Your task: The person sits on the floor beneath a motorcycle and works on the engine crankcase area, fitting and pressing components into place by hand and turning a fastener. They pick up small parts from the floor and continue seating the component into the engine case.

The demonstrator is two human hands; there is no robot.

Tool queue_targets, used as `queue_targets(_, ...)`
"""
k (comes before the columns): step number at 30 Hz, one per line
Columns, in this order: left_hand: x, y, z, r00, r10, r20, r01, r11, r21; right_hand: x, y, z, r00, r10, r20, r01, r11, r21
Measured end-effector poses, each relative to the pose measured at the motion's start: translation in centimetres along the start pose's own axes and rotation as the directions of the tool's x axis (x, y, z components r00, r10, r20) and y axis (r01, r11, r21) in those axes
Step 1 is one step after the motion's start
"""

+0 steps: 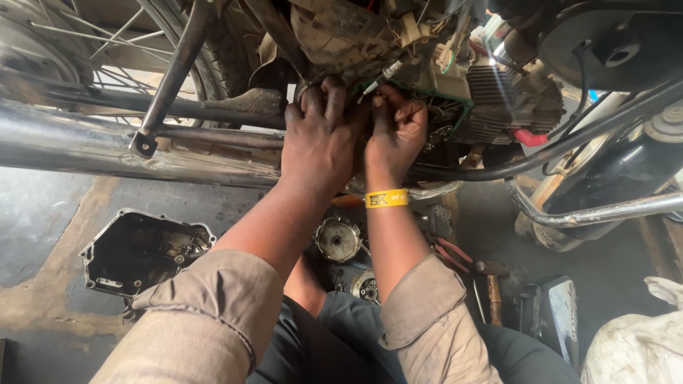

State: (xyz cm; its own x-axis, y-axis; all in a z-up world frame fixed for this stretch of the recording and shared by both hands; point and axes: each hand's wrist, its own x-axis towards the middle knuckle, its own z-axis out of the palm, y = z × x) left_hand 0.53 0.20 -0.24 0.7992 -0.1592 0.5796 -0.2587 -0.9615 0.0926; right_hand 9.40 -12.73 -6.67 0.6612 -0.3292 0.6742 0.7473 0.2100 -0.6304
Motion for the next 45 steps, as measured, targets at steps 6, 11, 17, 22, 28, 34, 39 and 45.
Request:
queue_targets(6,-0.3,0.0,0.0,1.000,-0.019,-0.004,0.019,1.000,-0.016,-0.1,0.3,-0.2,0.999,-0.044,-0.030,0.044,0.999,-0.021)
queue_targets(11,-0.2,0.1,0.0,1.000,-0.003,0.010,0.003,1.000,0.030,-0.3,0.2,-0.6,0.997,-0.072,-0.016,0.069,0.989,-0.130)
queue_targets(17,-0.1,0.0,-0.1,1.000,0.006,-0.001,-0.006,1.000,0.027,0.1,-1.3,-0.7,0.999,-0.012,0.050,0.023,0.970,-0.240)
queue_targets(22,-0.3,0.1,-0.2,1.000,0.003,0.019,-0.003,1.000,0.023,0.3,-1.9,-0.5,0.999,0.031,0.043,-0.012,0.922,-0.387)
queue_targets(28,-0.2,0.1,-0.2,1.000,0.010,-0.029,-0.009,1.000,0.029,0.0,-2.1,-0.2,0.995,0.104,-0.007,-0.094,0.866,-0.491)
queue_targets(34,0.0,0.0,-0.2,1.000,0.007,0.027,-0.006,1.000,-0.015,-0.3,-2.3,-0.4,0.979,0.203,0.019,-0.184,0.917,-0.353)
queue_targets(39,0.0,0.0,-0.1,1.000,0.018,0.010,-0.018,0.999,0.031,0.4,-3.3,-0.7,0.955,0.275,0.108,-0.225,0.913,-0.341)
queue_targets(45,-0.2,0.0,0.1,0.999,0.034,-0.021,-0.034,0.999,0.009,1.6,-6.0,-0.3,0.920,0.368,0.134,-0.263,0.833,-0.486)
